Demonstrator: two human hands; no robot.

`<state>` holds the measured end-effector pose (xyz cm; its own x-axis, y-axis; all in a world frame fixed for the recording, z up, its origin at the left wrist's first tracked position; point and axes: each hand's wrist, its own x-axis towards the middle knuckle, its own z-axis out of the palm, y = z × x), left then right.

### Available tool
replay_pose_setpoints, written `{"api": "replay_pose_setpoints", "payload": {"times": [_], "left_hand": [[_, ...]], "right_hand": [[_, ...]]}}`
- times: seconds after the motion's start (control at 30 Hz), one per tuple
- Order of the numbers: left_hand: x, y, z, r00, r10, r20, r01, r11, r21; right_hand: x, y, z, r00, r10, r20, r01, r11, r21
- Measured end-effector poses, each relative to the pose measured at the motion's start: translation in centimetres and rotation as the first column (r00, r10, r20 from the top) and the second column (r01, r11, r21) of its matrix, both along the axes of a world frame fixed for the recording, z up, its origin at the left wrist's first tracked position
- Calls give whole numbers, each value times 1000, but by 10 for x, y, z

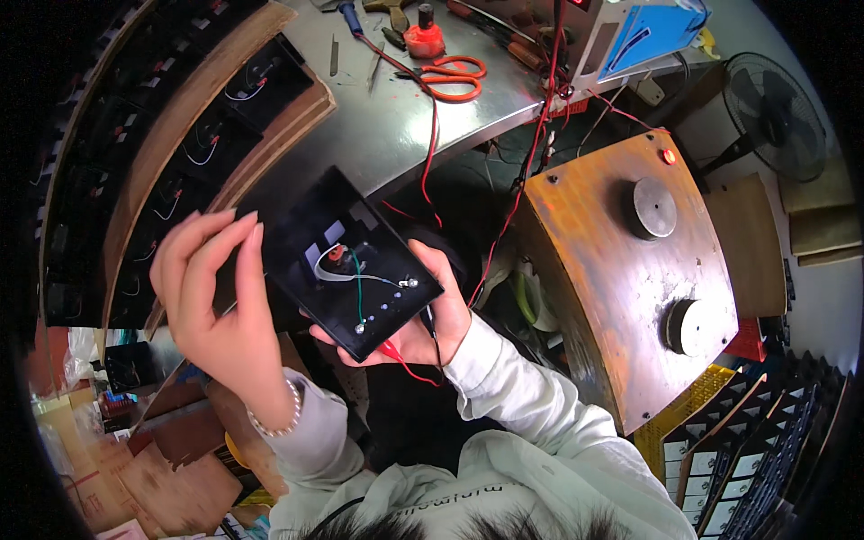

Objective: Soldering internal wiring for analog voltmeters and testing the gauge response using a power supply and test probes.

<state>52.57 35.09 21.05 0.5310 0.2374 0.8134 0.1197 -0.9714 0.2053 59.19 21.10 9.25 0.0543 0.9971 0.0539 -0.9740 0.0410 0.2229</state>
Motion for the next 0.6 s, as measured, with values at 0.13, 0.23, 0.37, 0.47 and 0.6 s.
{"api": "replay_pose_setpoints", "payload": {"times": [0.13, 0.23, 0.37, 0.47, 0.6], "left_hand": [[-27, -38, -20, 968, 114, -222, -153, 973, -170], [-37, -64, -37, 947, 141, -289, -211, 951, -228], [-32, -71, -54, 939, 205, -277, -270, 937, -223], [-28, -71, -59, 957, 183, -226, -244, 928, -280], [-31, -71, -63, 966, 167, -197, -213, 946, -243]], "right_hand": [[-4, -2, -20, 988, -121, -97, 128, 989, 75], [-10, 4, -14, 975, -175, 139, 196, 967, -161], [-14, 4, -22, 964, -226, 138, 251, 946, -204], [-18, 2, -30, 962, -259, 91, 270, 952, -144], [-18, 4, -26, 936, -206, 284, 261, 950, -170]]}}
